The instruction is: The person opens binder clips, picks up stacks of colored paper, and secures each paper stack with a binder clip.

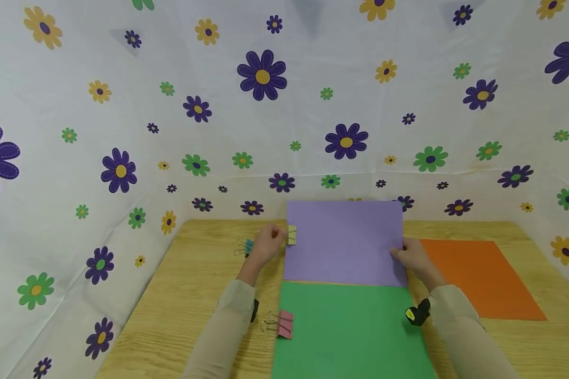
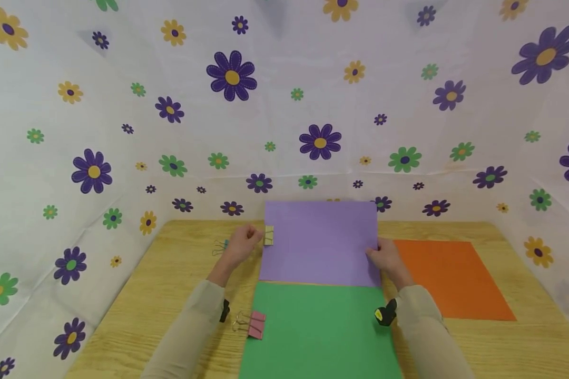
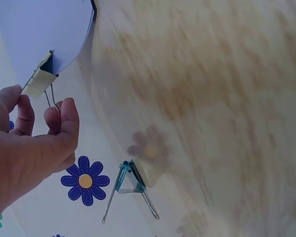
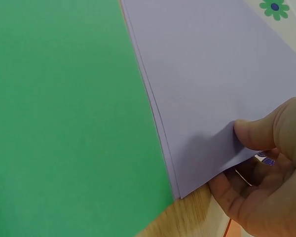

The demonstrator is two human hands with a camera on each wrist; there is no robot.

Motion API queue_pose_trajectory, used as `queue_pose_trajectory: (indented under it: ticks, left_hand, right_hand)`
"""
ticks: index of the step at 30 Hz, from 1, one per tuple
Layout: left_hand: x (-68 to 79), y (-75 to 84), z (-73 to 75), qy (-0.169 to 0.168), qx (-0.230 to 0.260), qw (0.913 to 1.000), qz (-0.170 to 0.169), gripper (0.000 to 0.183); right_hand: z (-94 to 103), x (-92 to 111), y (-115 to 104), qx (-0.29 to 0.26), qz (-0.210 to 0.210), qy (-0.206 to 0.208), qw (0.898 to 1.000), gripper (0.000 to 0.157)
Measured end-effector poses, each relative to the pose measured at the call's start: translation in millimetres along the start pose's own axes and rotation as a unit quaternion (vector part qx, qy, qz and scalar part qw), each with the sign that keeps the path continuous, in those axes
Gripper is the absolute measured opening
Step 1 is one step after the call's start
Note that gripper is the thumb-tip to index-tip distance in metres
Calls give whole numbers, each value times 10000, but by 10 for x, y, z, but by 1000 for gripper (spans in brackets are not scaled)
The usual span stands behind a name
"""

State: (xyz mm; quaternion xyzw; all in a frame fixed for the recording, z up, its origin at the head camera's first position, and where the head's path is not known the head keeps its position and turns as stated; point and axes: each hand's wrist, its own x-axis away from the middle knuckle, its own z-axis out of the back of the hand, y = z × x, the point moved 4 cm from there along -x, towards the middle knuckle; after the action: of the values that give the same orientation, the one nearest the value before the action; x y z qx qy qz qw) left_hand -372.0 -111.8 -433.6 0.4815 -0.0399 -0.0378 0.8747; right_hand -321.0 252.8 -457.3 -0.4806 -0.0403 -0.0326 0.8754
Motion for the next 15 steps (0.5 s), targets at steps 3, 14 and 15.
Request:
queue_pose_trajectory:
  ticks: [3,14,15]
  left_hand:
    - [-31,-17,-22,-23,-68,10000,29,22]
    - [-84,-46,-80,20,-458,9988,141,21]
    - [-86,-50,-83,28,-477,9987,166,21]
  right_hand:
    - [9,-12,13,141,-88,62,9998,41]
    - [-21,-28,-5,681,-125,269,9972,41]
    - [-26,-31,-11,719,-145,273,9969,42]
